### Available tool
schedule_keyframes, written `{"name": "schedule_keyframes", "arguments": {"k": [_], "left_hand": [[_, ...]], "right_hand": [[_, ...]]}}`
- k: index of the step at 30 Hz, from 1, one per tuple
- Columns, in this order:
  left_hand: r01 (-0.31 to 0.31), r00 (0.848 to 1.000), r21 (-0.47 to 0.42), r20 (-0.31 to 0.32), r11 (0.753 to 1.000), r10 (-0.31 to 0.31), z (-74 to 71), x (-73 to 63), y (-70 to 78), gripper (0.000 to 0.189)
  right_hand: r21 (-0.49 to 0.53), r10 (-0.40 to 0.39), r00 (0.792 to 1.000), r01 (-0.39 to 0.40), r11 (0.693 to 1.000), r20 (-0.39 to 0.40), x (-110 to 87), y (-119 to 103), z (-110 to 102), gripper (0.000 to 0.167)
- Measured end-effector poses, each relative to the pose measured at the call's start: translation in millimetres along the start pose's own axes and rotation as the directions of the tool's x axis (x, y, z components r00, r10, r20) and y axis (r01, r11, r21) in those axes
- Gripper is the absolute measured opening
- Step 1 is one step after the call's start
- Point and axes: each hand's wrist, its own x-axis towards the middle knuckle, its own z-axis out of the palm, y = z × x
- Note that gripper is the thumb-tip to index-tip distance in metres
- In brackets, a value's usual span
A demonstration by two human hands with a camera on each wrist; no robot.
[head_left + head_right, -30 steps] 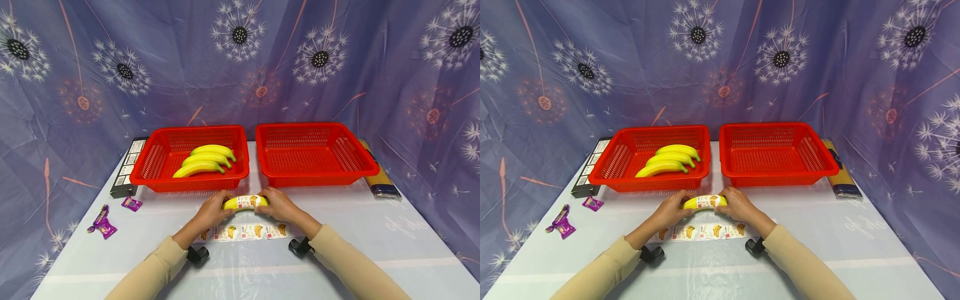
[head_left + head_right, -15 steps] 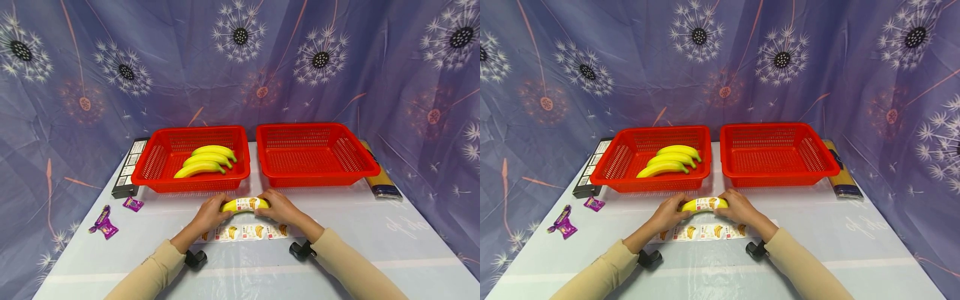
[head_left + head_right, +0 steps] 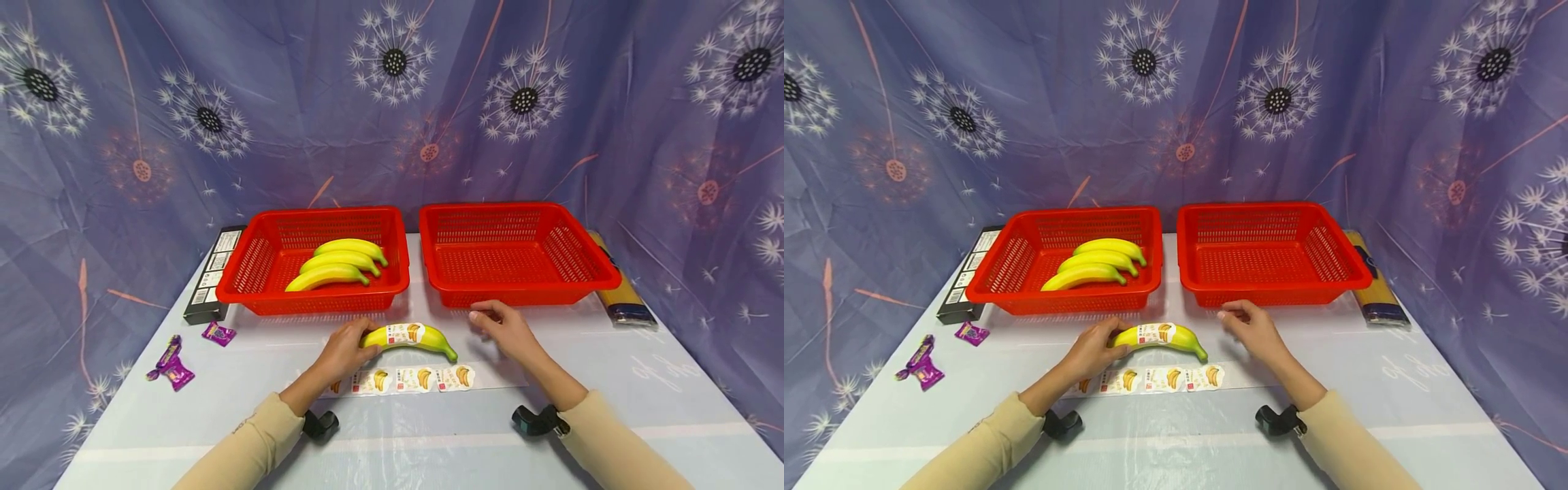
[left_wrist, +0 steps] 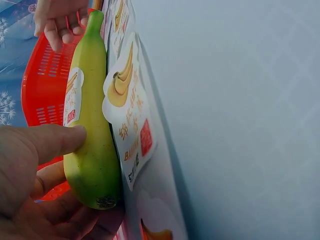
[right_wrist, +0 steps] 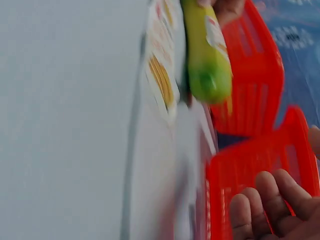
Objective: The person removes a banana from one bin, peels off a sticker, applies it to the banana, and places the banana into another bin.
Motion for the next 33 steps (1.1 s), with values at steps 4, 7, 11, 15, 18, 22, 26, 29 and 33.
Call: {"name": "schedule_keyframes", "arguments": {"k": [4, 7, 11, 15, 18, 22, 26, 29, 33], "left_hand": [[0.006, 1.000, 0.003, 0.010, 1.000, -0.007, 0.6, 0.0, -0.2, 0.028], [0.011, 1.000, 0.007, 0.014, 1.000, -0.011, 1.2, 0.1, -0.5, 0.029], [0.002, 1.000, 0.016, 0.002, 1.000, -0.002, 2.1, 0.7, -1.5, 0.029], [-0.004, 1.000, 0.019, -0.004, 1.000, 0.004, 3.0, 0.5, -2.8, 0.028], [-0.002, 1.000, 0.017, -0.006, 1.000, 0.002, 3.3, -0.2, -3.1, 0.029], [0.002, 1.000, 0.019, -0.013, 1.000, -0.002, 3.0, -1.2, -1.0, 0.029], [-0.027, 0.999, 0.009, -0.026, 1.000, 0.028, -0.2, -0.5, 5.9, 0.030], [-0.077, 0.996, -0.029, -0.035, 0.997, 0.076, -5.5, 2.8, 17.7, 0.031], [-0.140, 0.989, -0.096, -0.054, 0.986, 0.135, -15.4, 13.2, 40.9, 0.033]], "right_hand": [[0.168, 0.105, 0.991, -0.090, 0.982, -0.084, 1.4, 7.2, -19.6, 0.050], [0.317, 0.158, 0.980, -0.113, 0.942, -0.122, 2.1, 9.5, -30.4, 0.048], [0.535, 0.198, 0.970, -0.094, 0.839, -0.141, 4.0, 11.5, -39.2, 0.032], [0.635, 0.205, 0.968, -0.067, 0.770, -0.147, 7.2, 14.4, -44.3, 0.021], [0.674, 0.191, 0.971, -0.044, 0.737, -0.146, 9.4, 16.1, -46.9, 0.022], [0.719, 0.166, 0.974, -0.004, 0.695, -0.154, 11.1, 17.0, -48.7, 0.024], [0.744, 0.147, 0.978, 0.013, 0.668, -0.150, 11.5, 16.8, -49.0, 0.023], [0.756, 0.138, 0.980, 0.018, 0.654, -0.143, 11.3, 16.9, -49.2, 0.023], [0.765, 0.130, 0.982, 0.022, 0.643, -0.137, 10.9, 16.9, -48.9, 0.024]]}}
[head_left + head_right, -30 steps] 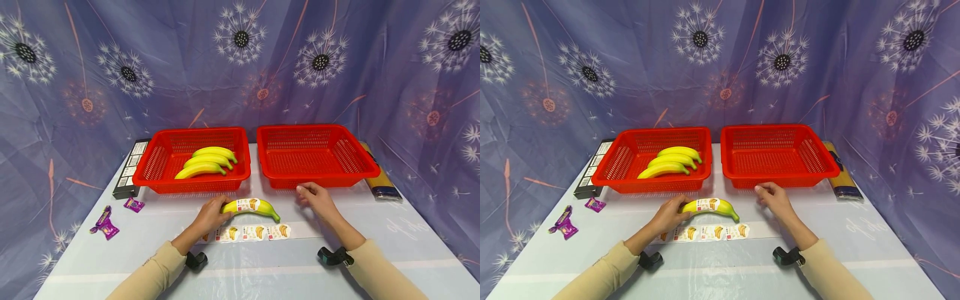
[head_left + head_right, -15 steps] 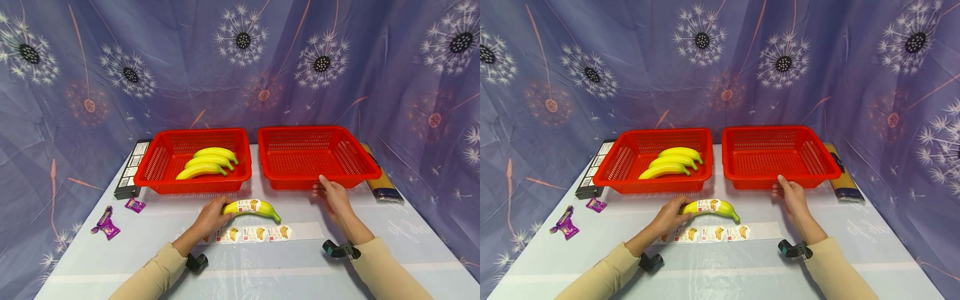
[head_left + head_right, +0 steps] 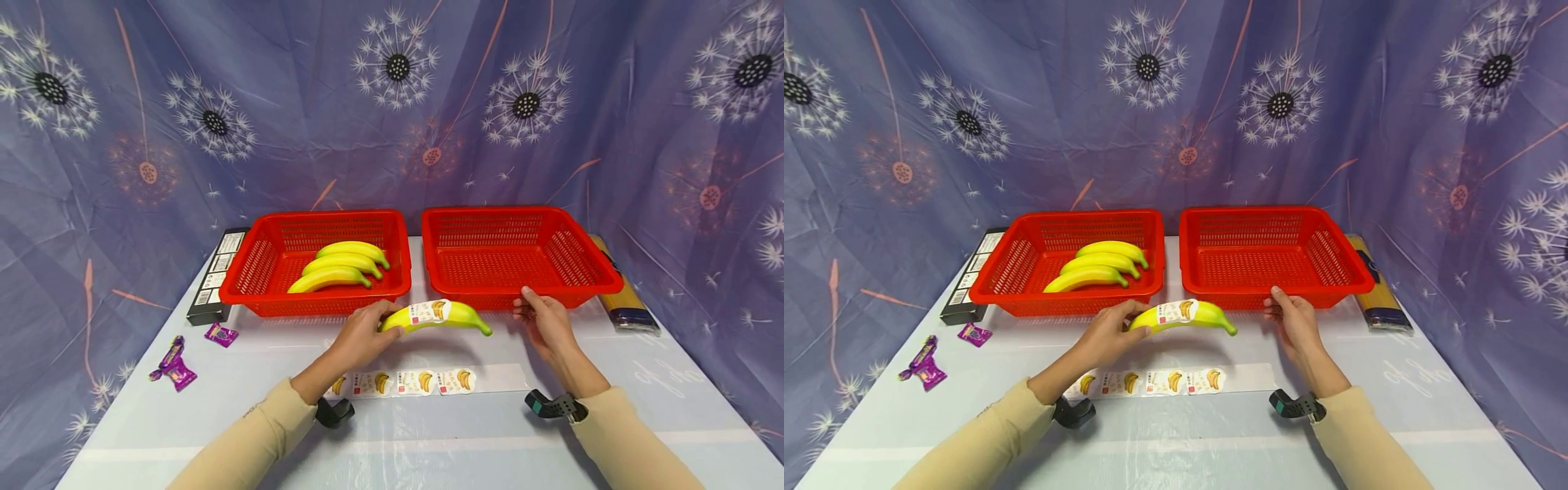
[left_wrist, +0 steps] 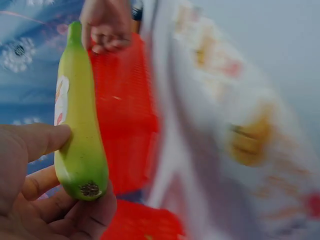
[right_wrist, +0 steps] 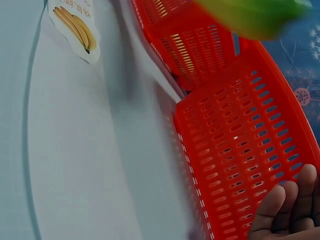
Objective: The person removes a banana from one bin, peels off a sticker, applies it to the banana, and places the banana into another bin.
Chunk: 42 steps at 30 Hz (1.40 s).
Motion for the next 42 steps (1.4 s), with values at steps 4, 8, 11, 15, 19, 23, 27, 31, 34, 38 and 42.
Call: {"name": "schedule_keyframes", "arguments": {"k": [4, 8, 11, 15, 19, 23, 27, 31, 34, 38, 42], "left_hand": [[-0.056, 0.998, -0.022, -0.015, 0.998, 0.056, -3.6, 21.0, 23.2, 0.033], [-0.085, 0.996, 0.017, -0.027, 0.996, 0.086, -1.0, 45.9, 43.5, 0.033], [-0.077, 0.996, 0.071, -0.031, 0.995, 0.079, 4.2, 65.2, 57.1, 0.035], [-0.055, 0.998, 0.138, -0.026, 0.989, 0.059, 12.5, 90.0, 72.5, 0.037], [-0.039, 0.999, 0.188, -0.005, 0.981, 0.040, 21.8, 111.8, 83.7, 0.039], [-0.045, 0.999, 0.242, 0.015, 0.969, 0.043, 35.2, 128.4, 89.8, 0.038], [-0.052, 0.999, 0.296, 0.024, 0.954, 0.046, 49.7, 139.5, 91.8, 0.035], [-0.052, 0.998, 0.345, 0.037, 0.937, 0.042, 60.3, 147.9, 91.1, 0.028], [-0.053, 0.998, 0.395, 0.057, 0.917, 0.034, 64.7, 151.8, 88.6, 0.021], [-0.047, 0.996, 0.477, 0.086, 0.878, 0.006, 67.5, 154.4, 85.7, 0.019], [-0.043, 0.993, 0.526, 0.118, 0.850, -0.023, 69.7, 155.8, 86.2, 0.020]], "right_hand": [[0.004, 0.005, 1.000, -0.005, 1.000, 0.007, -0.1, 0.3, -0.3, 0.027], [-0.008, 0.006, 1.000, -0.006, 1.000, 0.010, 0.2, 0.2, -1.2, 0.027], [-0.017, 0.004, 1.000, -0.004, 1.000, 0.011, 0.5, -0.2, -1.4, 0.028], [-0.015, 0.012, 1.000, -0.012, 1.000, 0.009, 0.2, -1.2, -1.2, 0.027], [-0.020, 0.017, 1.000, -0.017, 1.000, -0.002, -0.4, -2.5, -1.1, 0.025], [-0.038, 0.020, 1.000, -0.020, 0.999, -0.008, -0.4, -2.7, -1.7, 0.027], [-0.051, 0.026, 1.000, -0.026, 0.998, -0.002, -0.7, -2.5, -2.2, 0.027], [-0.056, 0.025, 1.000, -0.026, 0.998, -0.004, -1.3, -2.7, -2.0, 0.027], [-0.062, 0.023, 1.000, -0.024, 0.998, -0.006, -1.6, -2.4, -2.0, 0.027], [-0.067, 0.021, 1.000, -0.021, 0.998, -0.002, -2.0, -2.0, -2.2, 0.027], [-0.064, 0.018, 1.000, -0.018, 0.998, -0.005, -1.7, -2.4, -2.7, 0.025]]}}
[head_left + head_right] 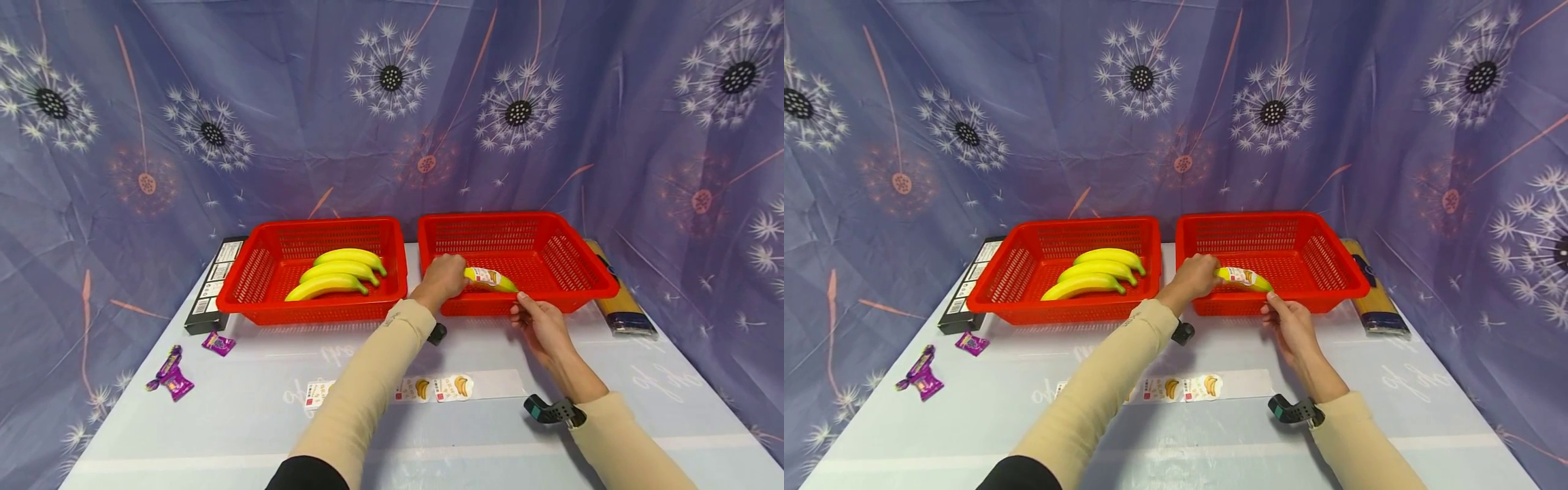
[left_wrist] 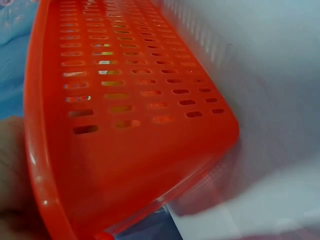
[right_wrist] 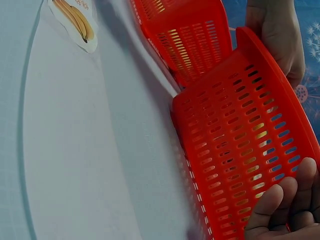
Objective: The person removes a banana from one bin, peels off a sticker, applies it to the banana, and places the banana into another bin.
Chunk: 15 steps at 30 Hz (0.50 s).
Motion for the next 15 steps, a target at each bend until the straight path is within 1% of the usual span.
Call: {"name": "schedule_keyframes", "arguments": {"k": [4, 10, 12, 15], "left_hand": [[0.015, 0.998, 0.030, 0.055, 0.999, -0.016, 0.8, 0.7, 2.5, 0.021], [0.070, 0.987, 0.068, 0.136, 0.995, -0.079, -0.4, 2.8, 6.8, 0.026], [0.083, 0.985, 0.074, 0.147, 0.994, -0.093, -0.9, 3.4, 7.4, 0.024], [0.073, 0.987, 0.074, 0.141, 0.995, -0.083, -1.2, 3.4, 7.0, 0.020]], "right_hand": [[0.010, 0.001, 1.000, -0.001, 1.000, 0.002, 0.1, 0.3, -0.5, 0.024], [0.023, 0.008, 1.000, -0.008, 1.000, 0.014, 0.1, 0.4, -1.1, 0.024], [0.020, 0.011, 1.000, -0.011, 1.000, 0.012, 0.2, 0.5, -0.9, 0.024], [0.017, 0.014, 1.000, -0.014, 1.000, 0.001, 0.6, 0.5, -0.8, 0.024]]}}
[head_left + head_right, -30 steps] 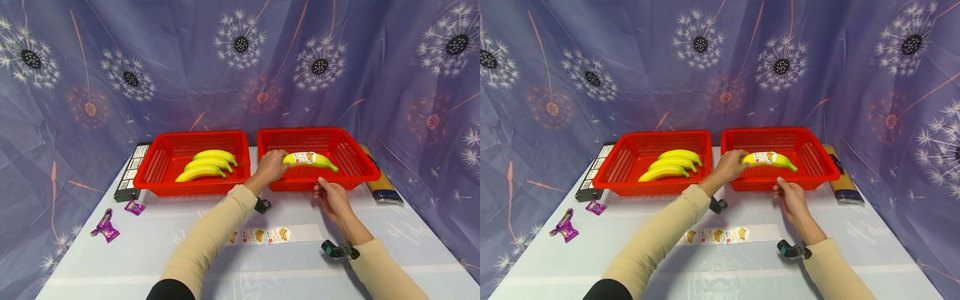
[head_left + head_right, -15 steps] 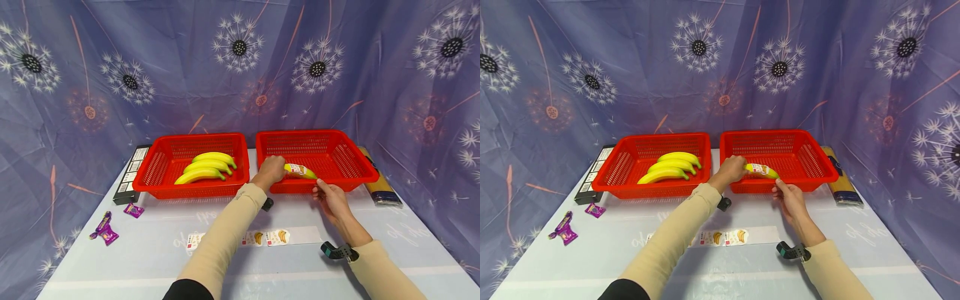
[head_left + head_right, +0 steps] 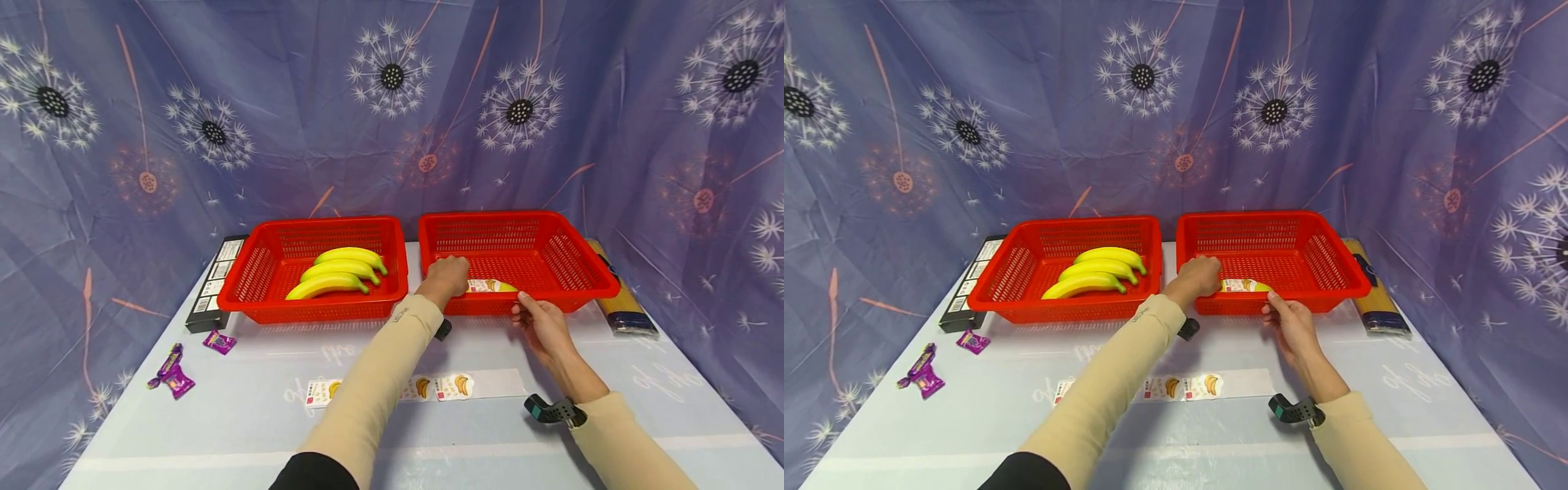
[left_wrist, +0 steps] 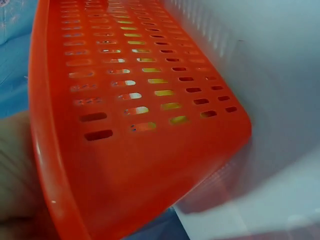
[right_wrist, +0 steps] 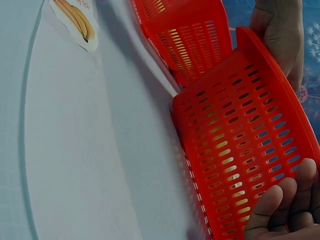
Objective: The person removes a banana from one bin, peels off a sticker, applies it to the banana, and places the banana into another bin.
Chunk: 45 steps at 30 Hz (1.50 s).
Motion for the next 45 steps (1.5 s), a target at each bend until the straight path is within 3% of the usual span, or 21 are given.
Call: {"name": "schedule_keyframes", "arguments": {"k": [6, 10, 14, 18, 20, 24, 27, 29, 33, 36, 45], "left_hand": [[-0.065, 0.995, -0.060, -0.082, 0.996, 0.060, 2.5, -2.8, -6.0, 0.018], [-0.129, 0.978, -0.126, -0.178, 0.984, 0.106, 1.7, -10.6, -10.4, 0.027], [-0.173, 0.961, -0.221, -0.251, 0.960, 0.116, -4.5, -23.8, -16.2, 0.028], [-0.182, 0.953, -0.344, -0.293, 0.921, 0.079, -14.4, -39.2, -27.7, 0.029], [-0.186, 0.947, -0.389, -0.316, 0.902, 0.059, -19.9, -46.0, -36.7, 0.029], [-0.204, 0.922, -0.446, -0.386, 0.871, 0.018, -29.1, -56.0, -62.5, 0.030], [-0.217, 0.899, -0.476, -0.438, 0.852, -0.015, -33.3, -61.7, -86.5, 0.032], [-0.207, 0.894, -0.505, -0.446, 0.838, -0.048, -35.3, -65.8, -102.6, 0.034], [-0.160, 0.900, -0.541, -0.424, 0.826, -0.103, -37.6, -72.9, -134.5, 0.039], [-0.117, 0.907, -0.539, -0.399, 0.834, -0.131, -37.3, -77.7, -157.0, 0.041], [-0.002, 0.935, -0.508, -0.307, 0.862, -0.179, -30.4, -93.2, -219.7, 0.043]], "right_hand": [[-0.002, 0.003, 1.000, -0.003, 1.000, -0.011, 0.1, 0.0, -0.3, 0.025], [-0.016, 0.000, 1.000, 0.000, 1.000, -0.016, -0.8, -0.5, 1.5, 0.025], [-0.154, 0.024, 1.000, -0.025, 0.988, -0.011, -6.3, -0.9, 6.2, 0.024], [-0.415, 0.032, 0.999, -0.021, 0.910, 0.019, -15.7, -1.5, 16.0, 0.034], [-0.498, 0.003, 0.999, 0.014, 0.867, 0.032, -19.7, -2.3, 23.3, 0.036], [-0.584, -0.088, 0.992, 0.121, 0.803, 0.085, -25.3, -3.9, 41.0, 0.036], [-0.616, -0.156, 0.975, 0.221, 0.756, 0.158, -28.7, -5.1, 57.0, 0.034], [-0.627, -0.190, 0.960, 0.279, 0.727, 0.206, -30.3, -5.2, 68.3, 0.033], [-0.640, -0.222, 0.938, 0.345, 0.687, 0.267, -31.2, -3.6, 93.1, 0.033], [-0.639, -0.219, 0.930, 0.362, 0.679, 0.294, -29.7, 0.0, 111.9, 0.036], [-0.658, -0.126, 0.945, 0.302, 0.690, 0.301, -19.3, 20.6, 159.8, 0.055]]}}
